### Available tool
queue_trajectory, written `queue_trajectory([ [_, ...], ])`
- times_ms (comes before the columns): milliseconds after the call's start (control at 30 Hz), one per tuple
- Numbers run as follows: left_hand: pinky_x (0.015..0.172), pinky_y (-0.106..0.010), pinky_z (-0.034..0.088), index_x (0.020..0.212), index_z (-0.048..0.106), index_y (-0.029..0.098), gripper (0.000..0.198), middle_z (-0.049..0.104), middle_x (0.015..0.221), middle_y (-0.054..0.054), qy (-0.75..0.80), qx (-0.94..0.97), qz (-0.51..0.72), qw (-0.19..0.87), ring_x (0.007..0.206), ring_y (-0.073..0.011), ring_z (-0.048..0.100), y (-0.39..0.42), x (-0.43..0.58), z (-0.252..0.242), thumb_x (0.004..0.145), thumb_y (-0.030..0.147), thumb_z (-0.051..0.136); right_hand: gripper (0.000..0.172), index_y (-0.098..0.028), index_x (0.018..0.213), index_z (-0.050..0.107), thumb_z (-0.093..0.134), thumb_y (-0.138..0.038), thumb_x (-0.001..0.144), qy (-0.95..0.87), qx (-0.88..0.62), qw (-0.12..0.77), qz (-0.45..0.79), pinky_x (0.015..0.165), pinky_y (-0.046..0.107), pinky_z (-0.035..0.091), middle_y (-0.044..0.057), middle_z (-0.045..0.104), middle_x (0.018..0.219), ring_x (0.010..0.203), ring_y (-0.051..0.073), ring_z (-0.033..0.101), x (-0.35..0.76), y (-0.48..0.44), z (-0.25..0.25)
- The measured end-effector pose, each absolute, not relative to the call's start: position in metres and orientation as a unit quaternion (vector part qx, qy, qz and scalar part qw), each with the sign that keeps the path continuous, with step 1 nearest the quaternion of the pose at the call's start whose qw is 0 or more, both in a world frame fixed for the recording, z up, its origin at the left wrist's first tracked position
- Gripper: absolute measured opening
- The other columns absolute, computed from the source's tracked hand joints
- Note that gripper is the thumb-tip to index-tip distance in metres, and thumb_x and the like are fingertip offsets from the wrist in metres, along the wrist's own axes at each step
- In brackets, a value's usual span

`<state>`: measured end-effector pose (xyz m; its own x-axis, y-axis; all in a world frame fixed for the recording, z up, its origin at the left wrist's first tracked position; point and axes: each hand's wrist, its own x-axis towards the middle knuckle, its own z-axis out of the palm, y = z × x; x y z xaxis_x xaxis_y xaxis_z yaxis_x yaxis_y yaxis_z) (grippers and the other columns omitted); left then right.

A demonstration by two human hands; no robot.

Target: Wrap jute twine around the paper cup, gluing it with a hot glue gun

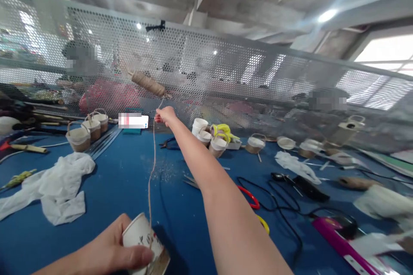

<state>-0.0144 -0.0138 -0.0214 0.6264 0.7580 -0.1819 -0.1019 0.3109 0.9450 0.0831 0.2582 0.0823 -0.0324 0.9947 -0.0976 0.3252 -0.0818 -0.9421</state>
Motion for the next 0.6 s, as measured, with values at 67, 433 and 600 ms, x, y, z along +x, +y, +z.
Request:
queue_trajectory([
  [67, 0.051, -0.018, 0.035, 0.062, 0.067, 0.010, 0.036, 0.056, 0.058, -0.001, 0.338, 0.503, 0.288, 0.741, 0.053, -0.0085, 0.045, -0.014, -0.015, -0.020, 0.055, 0.044, 0.072, 0.031, -0.015, 0.111, 0.049, 0.049, -0.030, 0.084, -0.560, -0.587, 0.381, 0.444, 0.075, 0.039, 0.047, 0.008, 0.053, 0.110, 0.091, 0.019, 0.055, 0.083, 0.261, 0.082],
  [433, 0.054, -0.019, 0.036, 0.062, 0.067, 0.011, 0.036, 0.058, 0.061, -0.002, 0.337, 0.469, 0.312, 0.754, 0.055, -0.0093, 0.045, -0.017, -0.015, -0.004, 0.051, 0.044, 0.074, 0.031, -0.015, 0.111, 0.049, 0.049, -0.030, 0.084, -0.567, -0.564, 0.387, 0.459, 0.075, 0.039, 0.047, 0.008, 0.053, 0.110, 0.091, 0.019, 0.055, 0.075, 0.258, 0.074],
  [600, 0.052, -0.020, 0.031, 0.059, 0.061, 0.010, 0.039, 0.054, 0.057, 0.001, 0.348, 0.466, 0.309, 0.753, 0.052, -0.0075, 0.041, -0.016, -0.015, -0.007, 0.050, 0.047, 0.073, 0.030, -0.015, 0.111, 0.050, 0.049, -0.030, 0.084, -0.582, -0.555, 0.406, 0.434, 0.075, 0.039, 0.047, 0.008, 0.053, 0.110, 0.091, 0.018, 0.055, 0.069, 0.254, 0.072],
])
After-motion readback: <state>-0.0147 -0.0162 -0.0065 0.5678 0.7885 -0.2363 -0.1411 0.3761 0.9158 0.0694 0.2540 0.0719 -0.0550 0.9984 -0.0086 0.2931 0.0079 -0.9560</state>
